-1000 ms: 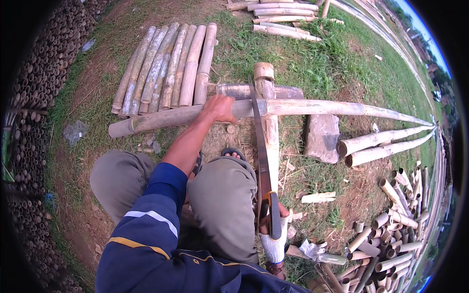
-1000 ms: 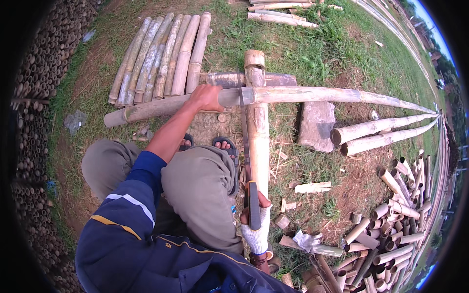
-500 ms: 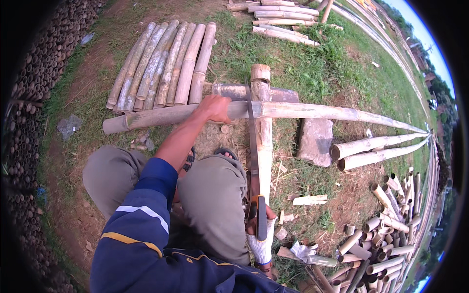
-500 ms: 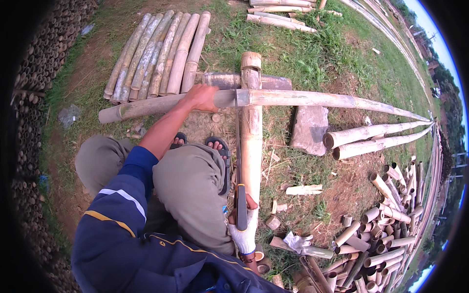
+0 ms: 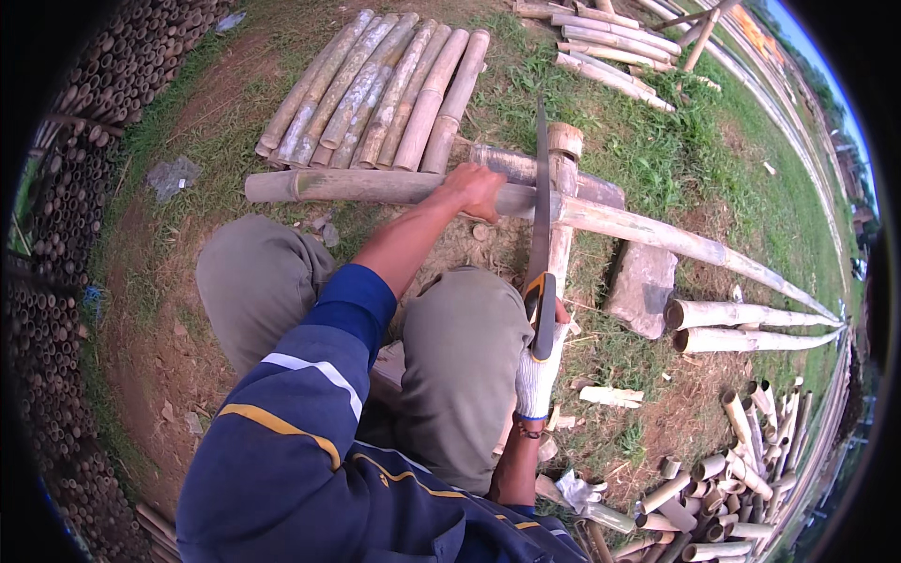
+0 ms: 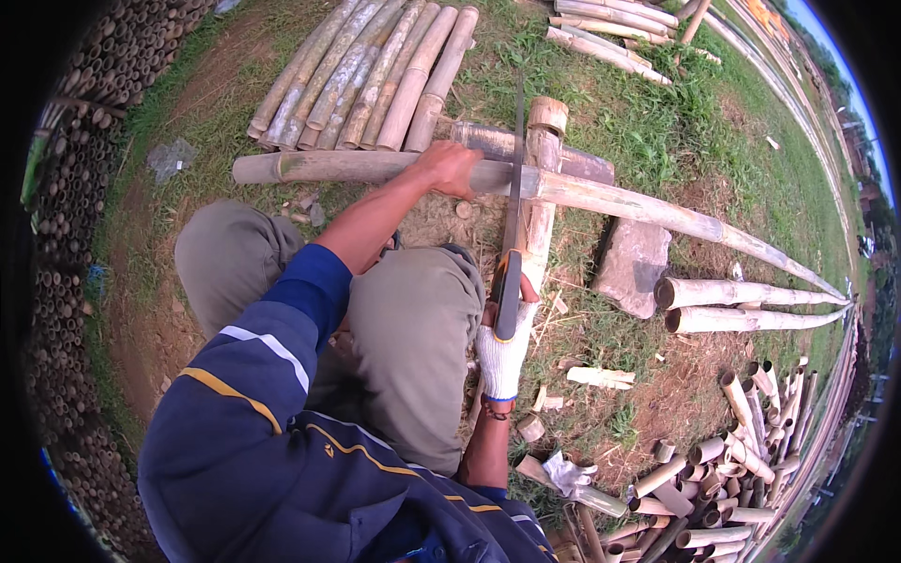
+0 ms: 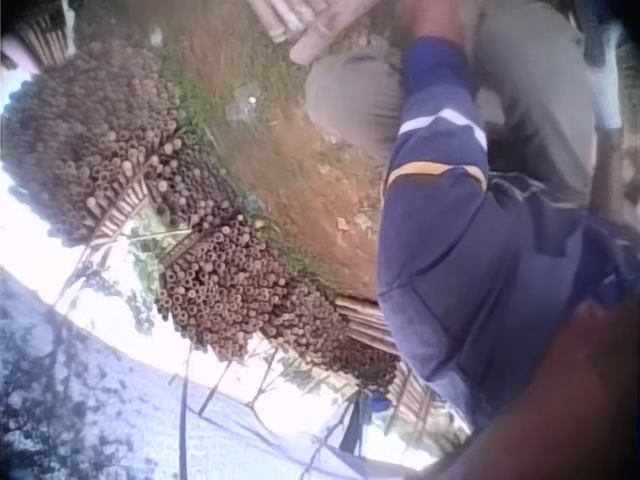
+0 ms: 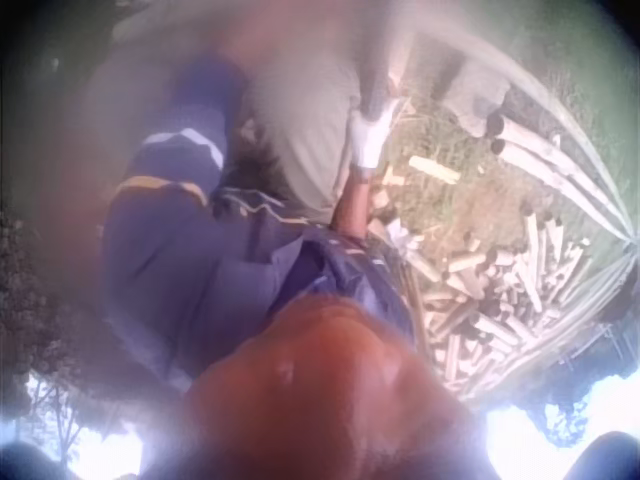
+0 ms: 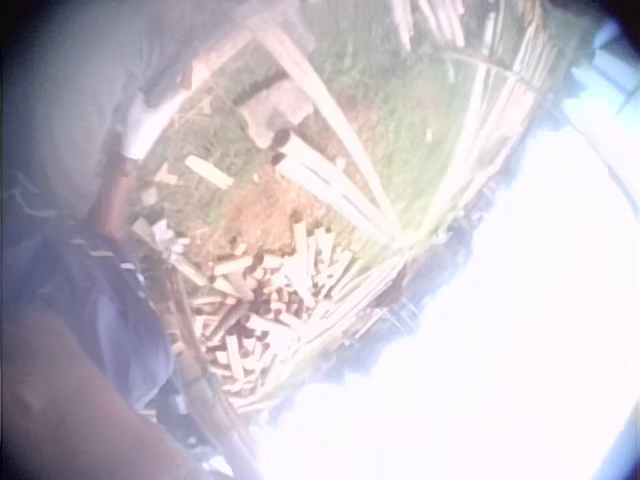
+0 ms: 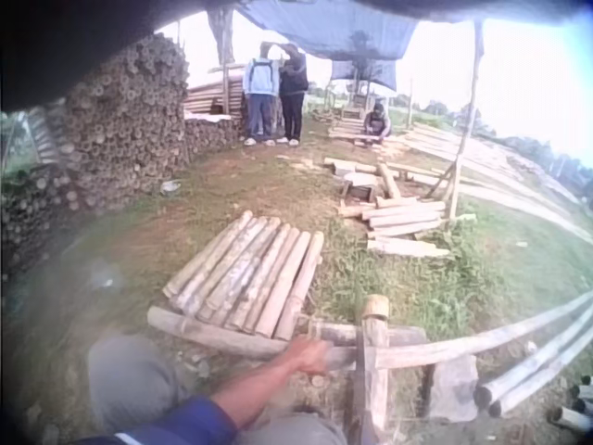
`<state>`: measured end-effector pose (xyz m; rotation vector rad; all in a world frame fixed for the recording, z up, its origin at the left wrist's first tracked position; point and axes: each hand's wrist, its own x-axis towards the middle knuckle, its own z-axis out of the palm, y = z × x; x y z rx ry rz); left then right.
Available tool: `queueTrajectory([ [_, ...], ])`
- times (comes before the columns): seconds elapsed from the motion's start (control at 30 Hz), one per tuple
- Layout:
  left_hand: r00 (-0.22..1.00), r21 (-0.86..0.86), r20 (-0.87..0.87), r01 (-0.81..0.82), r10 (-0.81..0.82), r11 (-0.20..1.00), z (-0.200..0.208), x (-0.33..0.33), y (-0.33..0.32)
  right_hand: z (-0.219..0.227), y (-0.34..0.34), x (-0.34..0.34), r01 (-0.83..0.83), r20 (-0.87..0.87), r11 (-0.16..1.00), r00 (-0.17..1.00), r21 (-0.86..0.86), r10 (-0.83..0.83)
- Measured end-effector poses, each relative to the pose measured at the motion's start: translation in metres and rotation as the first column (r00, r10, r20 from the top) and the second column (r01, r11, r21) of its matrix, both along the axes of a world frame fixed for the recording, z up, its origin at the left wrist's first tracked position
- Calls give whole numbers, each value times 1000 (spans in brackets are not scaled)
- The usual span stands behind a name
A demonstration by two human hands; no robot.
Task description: The person sits on the ground and uses a hand saw to cut bamboo poles into shorter sections. They repeatedly position each pole on a wooden support, saw through it, and place the cut pieces aside.
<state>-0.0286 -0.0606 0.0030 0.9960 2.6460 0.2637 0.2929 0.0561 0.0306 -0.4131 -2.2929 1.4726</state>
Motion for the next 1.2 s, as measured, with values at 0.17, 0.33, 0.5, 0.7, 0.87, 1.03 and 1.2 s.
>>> queueTrajectory([
  [0.17,999,66,37,18,-20,998,1,1,2,-64,2,182,137,-38,985,990,104,-134],
  [0.33,997,23,43,-67,66,997,-2,14,-3,-22,16,5,14,90,1000,996,-16,-13],
  [0.5,1000,18,-8,23,-23,1000,9,1,5,-5,33,-116,-17,11,977,1000,-214,19],
  [0.7,1000,58,5,18,-18,998,-4,9,-11,15,-13,40,12,170,986,985,-166,17],
  [0.87,1000,21,12,-14,14,1000,0,5,2,-22,-10,159,108,133,971,988,-215,-80],
  [1.03,998,29,-20,-54,54,998,0,10,7,3,18,-42,80,180,979,983,-190,-45],
  [1.2,999,61,-46,18,-15,998,1,11,3,7,24,-65,10,95,960,995,-279,17],
])
